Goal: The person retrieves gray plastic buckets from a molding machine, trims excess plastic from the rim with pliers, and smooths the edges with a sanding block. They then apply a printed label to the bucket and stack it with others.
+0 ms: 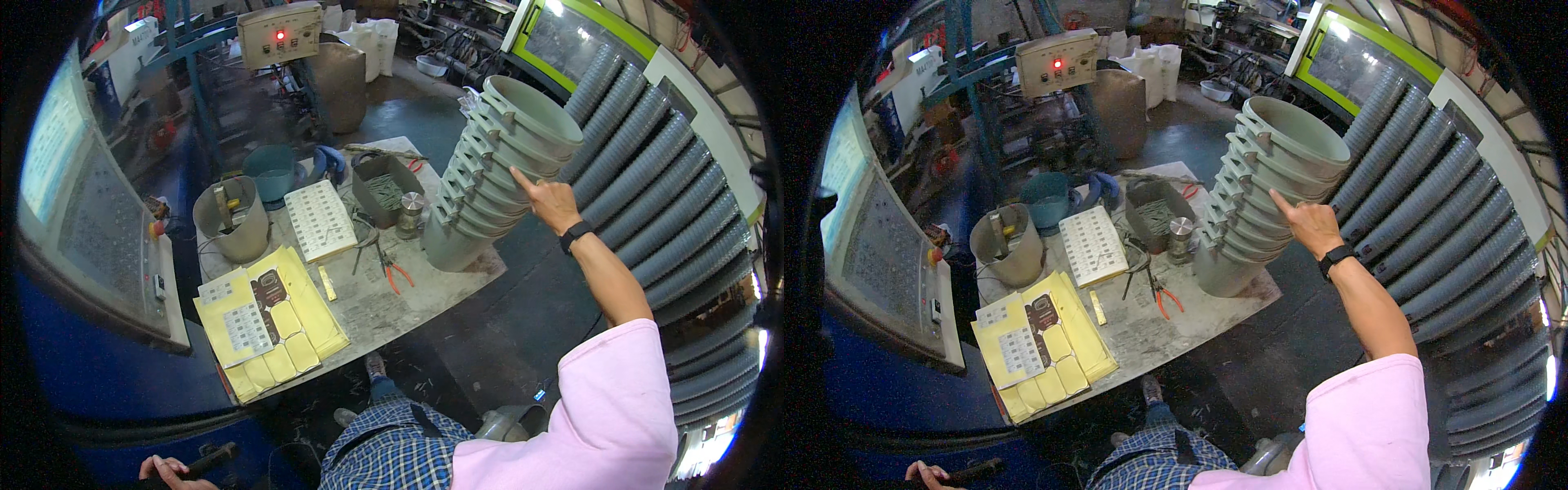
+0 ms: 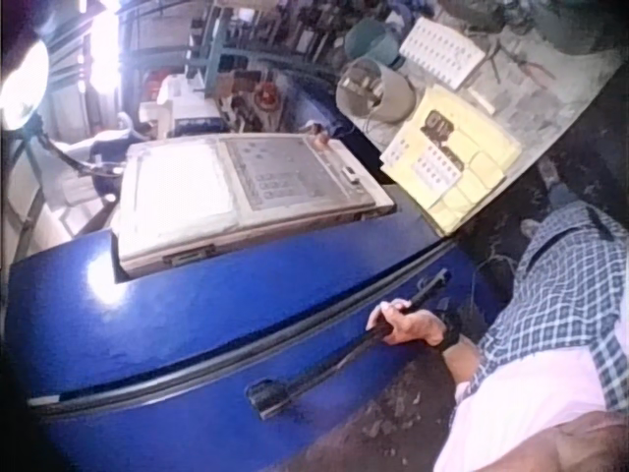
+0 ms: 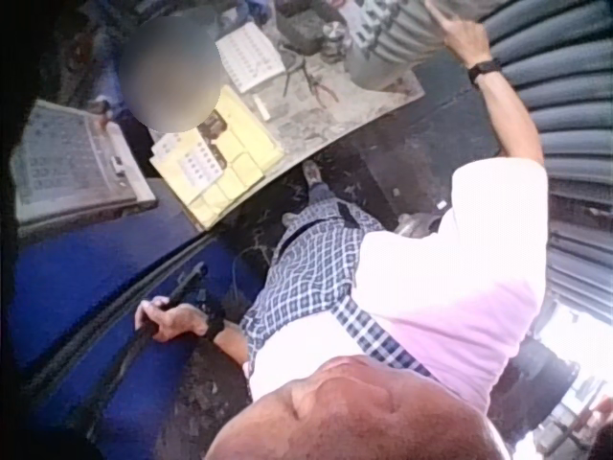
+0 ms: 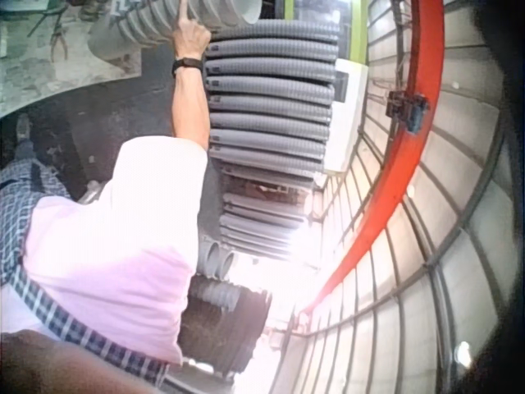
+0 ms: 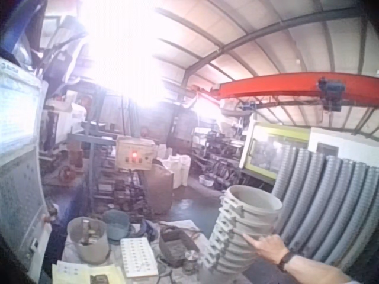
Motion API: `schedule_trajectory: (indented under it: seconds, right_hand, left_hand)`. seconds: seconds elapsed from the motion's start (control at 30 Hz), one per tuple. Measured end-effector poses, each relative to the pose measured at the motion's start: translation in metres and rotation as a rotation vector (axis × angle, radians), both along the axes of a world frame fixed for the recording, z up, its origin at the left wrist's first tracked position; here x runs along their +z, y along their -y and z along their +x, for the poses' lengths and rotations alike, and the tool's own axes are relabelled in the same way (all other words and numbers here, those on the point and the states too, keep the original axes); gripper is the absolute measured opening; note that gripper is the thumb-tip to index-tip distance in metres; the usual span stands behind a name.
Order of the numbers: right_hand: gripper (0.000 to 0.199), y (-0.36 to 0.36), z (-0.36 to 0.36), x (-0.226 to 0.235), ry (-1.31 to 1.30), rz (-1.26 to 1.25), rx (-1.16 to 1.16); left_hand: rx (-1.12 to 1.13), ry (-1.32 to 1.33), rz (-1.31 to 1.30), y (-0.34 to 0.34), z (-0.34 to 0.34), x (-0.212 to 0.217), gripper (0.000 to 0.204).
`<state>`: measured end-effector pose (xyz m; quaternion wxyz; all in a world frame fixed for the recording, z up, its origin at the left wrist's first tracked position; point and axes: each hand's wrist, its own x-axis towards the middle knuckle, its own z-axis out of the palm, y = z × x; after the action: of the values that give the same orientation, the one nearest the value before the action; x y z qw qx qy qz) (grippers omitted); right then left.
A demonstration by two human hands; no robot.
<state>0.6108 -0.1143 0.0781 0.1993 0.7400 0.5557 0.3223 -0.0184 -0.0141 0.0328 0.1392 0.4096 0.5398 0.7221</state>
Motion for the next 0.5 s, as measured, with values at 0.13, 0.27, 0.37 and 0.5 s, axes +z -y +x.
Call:
schedule_trajectory:
  seconds: [0.13, 0.27, 0.37, 0.5]
  right_hand:
    - [0.050, -0.003, -0.001, 0.005, -0.066, 0.133, 0.067]
    - [0.058, -0.016, -0.004, 0.014, -0.052, 0.151, -0.008]
    - [0.060, -0.024, -0.005, 0.021, -0.027, 0.138, -0.006]
    - [0.059, -0.035, -0.003, 0.028, -0.010, 0.088, -0.012]
  left_hand:
    - [0.018, -0.014, -0.001, -0.001, 0.000, 0.000, 0.012]
    - [-0.002, -0.010, 0.005, -0.001, 0.002, 0.002, 0.012]
    - [-0.004, -0.010, 0.002, 0.001, 0.003, 0.004, 0.012]
    - [-0.003, -0.012, -0.023, 0.001, 0.002, 0.008, 0.013]
